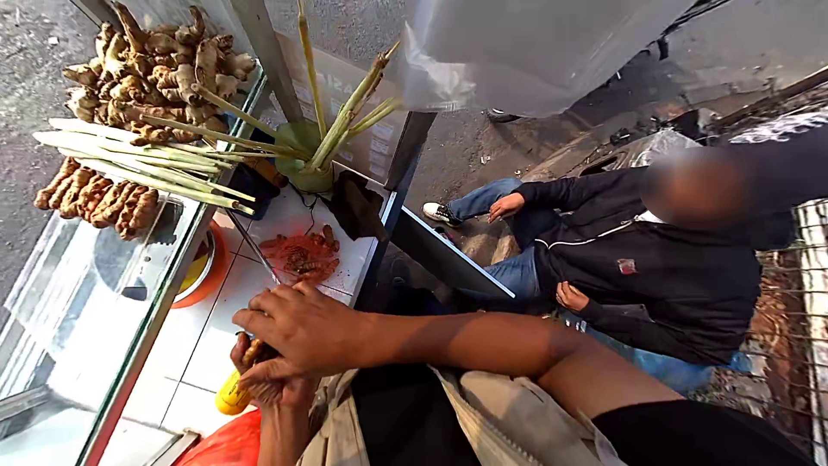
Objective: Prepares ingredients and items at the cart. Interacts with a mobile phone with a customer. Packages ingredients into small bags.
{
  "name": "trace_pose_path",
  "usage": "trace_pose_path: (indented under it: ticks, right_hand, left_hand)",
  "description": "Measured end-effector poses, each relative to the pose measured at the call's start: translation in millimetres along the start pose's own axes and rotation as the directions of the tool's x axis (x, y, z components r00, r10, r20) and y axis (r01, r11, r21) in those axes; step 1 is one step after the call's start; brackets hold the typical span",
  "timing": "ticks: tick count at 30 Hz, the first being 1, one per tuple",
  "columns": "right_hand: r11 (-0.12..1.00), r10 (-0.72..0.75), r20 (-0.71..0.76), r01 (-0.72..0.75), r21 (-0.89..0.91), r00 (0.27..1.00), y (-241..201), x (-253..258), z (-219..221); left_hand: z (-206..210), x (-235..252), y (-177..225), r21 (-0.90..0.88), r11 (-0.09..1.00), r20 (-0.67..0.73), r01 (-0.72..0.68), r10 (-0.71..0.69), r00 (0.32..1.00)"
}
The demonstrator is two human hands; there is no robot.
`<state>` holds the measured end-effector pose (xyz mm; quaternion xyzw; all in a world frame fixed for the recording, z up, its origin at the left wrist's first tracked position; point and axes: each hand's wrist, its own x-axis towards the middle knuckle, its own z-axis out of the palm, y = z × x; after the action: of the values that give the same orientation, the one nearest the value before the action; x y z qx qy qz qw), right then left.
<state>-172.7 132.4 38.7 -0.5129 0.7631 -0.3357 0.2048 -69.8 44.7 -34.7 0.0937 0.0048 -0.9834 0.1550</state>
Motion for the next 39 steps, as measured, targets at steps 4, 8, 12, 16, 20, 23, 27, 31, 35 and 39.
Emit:
trace_pose_path:
  ticks: [4, 8, 12, 16, 20, 23, 27, 31, 35, 39]
  right_hand:
    - [0.989, 0.029, -0.036, -0.023, 0.144, 0.999, 1.9, -1.1, -9.0]
    - [0.995, 0.064, -0.088, -0.057, 0.082, 0.994, 6.9, -2.3, -24.7]
    - [0.989, 0.146, 0.021, -0.145, -0.029, 0.989, 14.6, -7.4, -46.5]
    - [0.979, 0.186, 0.126, -0.174, -0.104, 0.974, 21.5, -7.1, -53.2]
    - [0.979, 0.181, 0.187, -0.159, -0.126, 0.966, 21.8, 0.3, -51.9]
    - [0.979, 0.198, 0.200, -0.181, -0.098, 0.960, 21.4, 6.7, -53.1]
    - [0.987, 0.160, 0.138, -0.156, -0.036, 0.977, 8.4, 19.8, -66.0]
    - [0.988, -0.068, -0.005, 0.067, -0.139, 0.998, -20.1, 56.9, -86.6]
    - [0.934, -0.208, -0.012, 0.194, -0.301, 0.978, -27.1, 140.5, -105.4]
    - [0.892, -0.180, 0.064, 0.190, -0.410, 0.982, -10.8, 236.0, -98.1]
  left_hand:
    - [5.1, -1.1, -3.2, 0.011, 1.000, -0.007, 0.006, -0.006, 1.000]
    - [2.6, -1.9, -0.4, 0.172, 0.985, -0.056, -0.031, 0.041, 0.998]
    - [9.8, -0.3, -1.4, 0.115, 0.989, 0.054, 0.095, -0.102, 0.993]
    - [8.7, 2.7, 3.0, 0.064, 0.980, 0.086, 0.190, -0.195, 0.977]
    - [8.1, -0.4, 7.0, 0.025, 0.983, 0.030, 0.180, -0.181, 0.983]
    - [8.7, -0.5, 10.6, -0.058, 0.986, -0.037, 0.158, -0.161, 0.986]
    - [7.0, -0.6, 16.6, -0.176, 0.972, -0.033, 0.154, -0.162, 0.986]
    - [3.6, -2.2, 22.7, -0.251, 0.962, -0.093, 0.107, -0.134, 0.987]
    - [-0.2, -6.5, 27.1, -0.292, 0.954, -0.143, 0.066, -0.112, 0.983]
    - [-0.7, -17.7, 29.8, -0.321, 0.947, -0.185, 0.015, -0.078, 0.980]
